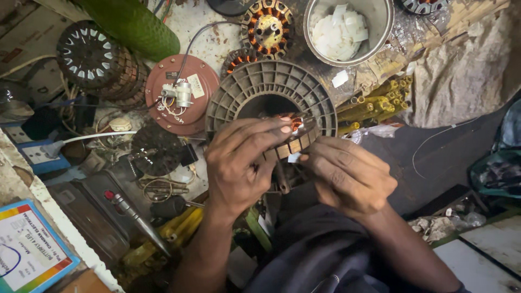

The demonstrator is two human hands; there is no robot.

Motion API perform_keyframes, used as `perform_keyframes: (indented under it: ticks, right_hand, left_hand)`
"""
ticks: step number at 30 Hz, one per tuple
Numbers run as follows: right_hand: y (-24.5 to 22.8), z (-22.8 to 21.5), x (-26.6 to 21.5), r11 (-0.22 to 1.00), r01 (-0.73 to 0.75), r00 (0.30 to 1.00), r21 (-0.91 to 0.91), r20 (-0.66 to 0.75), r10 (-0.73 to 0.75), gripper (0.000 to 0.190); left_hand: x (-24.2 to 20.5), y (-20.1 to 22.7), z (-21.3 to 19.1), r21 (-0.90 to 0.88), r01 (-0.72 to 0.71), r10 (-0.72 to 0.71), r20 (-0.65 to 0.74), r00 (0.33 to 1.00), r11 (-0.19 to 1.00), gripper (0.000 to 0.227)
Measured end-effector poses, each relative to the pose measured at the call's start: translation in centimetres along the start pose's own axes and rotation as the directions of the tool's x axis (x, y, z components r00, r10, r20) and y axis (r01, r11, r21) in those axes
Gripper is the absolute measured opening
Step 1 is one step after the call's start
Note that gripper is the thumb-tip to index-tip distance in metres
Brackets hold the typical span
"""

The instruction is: The person inserts small white insulating pieces into the slots of a motor stator core, one at a time, using both hands. The stator is held in place on a workbench while the person carefully places each piece into the copper-wound slots.

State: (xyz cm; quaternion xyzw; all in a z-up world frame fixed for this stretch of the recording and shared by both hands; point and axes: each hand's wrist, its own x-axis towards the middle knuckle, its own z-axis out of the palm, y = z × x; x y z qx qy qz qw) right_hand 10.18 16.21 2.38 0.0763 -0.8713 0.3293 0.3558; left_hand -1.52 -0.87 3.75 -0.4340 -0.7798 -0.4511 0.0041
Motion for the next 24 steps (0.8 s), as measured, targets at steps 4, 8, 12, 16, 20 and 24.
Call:
perform_keyframes:
  ticks: [4, 8, 12, 16, 20, 24]
  right_hand:
    - [0.0, 0.3, -0.2, 0.999, 0.024, 1.000, 0.031, -0.020, -0.024, 0.021]
    - [0.0, 0.5, -0.6, 0.998, 0.010, 0.999, 0.063, -0.035, -0.008, 0.023]
    - [-0.1, 0.6, -1.0, 0.996, -0.011, 1.000, 0.084, -0.028, 0.013, 0.025]
    - [0.5, 0.4, -0.5, 0.989, 0.007, 1.000, 0.147, -0.017, -0.005, 0.026]
    - [0.7, 0.6, -0.5, 0.969, -0.009, 0.999, 0.245, 0.043, -0.002, 0.024]
    - [0.4, 0.7, -0.7, 0.959, -0.031, 0.998, 0.281, -0.050, 0.047, 0.021]
  left_hand:
    - [-0.2, -0.3, 0.1, -0.003, 0.001, -0.001, 0.003, 1.000, 1.000, 0.029]
    - [-0.2, -0.8, 0.5, 0.000, -0.012, 0.012, -0.002, 1.000, 1.000, 0.029]
    - [-0.7, -0.7, 0.6, 0.015, 0.009, -0.009, -0.002, 1.000, 1.000, 0.027]
    - [-0.2, -0.2, 0.2, 0.001, 0.008, -0.008, 0.007, 1.000, 1.000, 0.035]
    - [0.0, 0.0, 0.0, -0.003, 0.007, -0.007, 0.011, 1.000, 1.000, 0.036]
    - [0.3, -0.2, -0.2, -0.027, 0.022, -0.022, 0.025, 0.999, 0.999, 0.038]
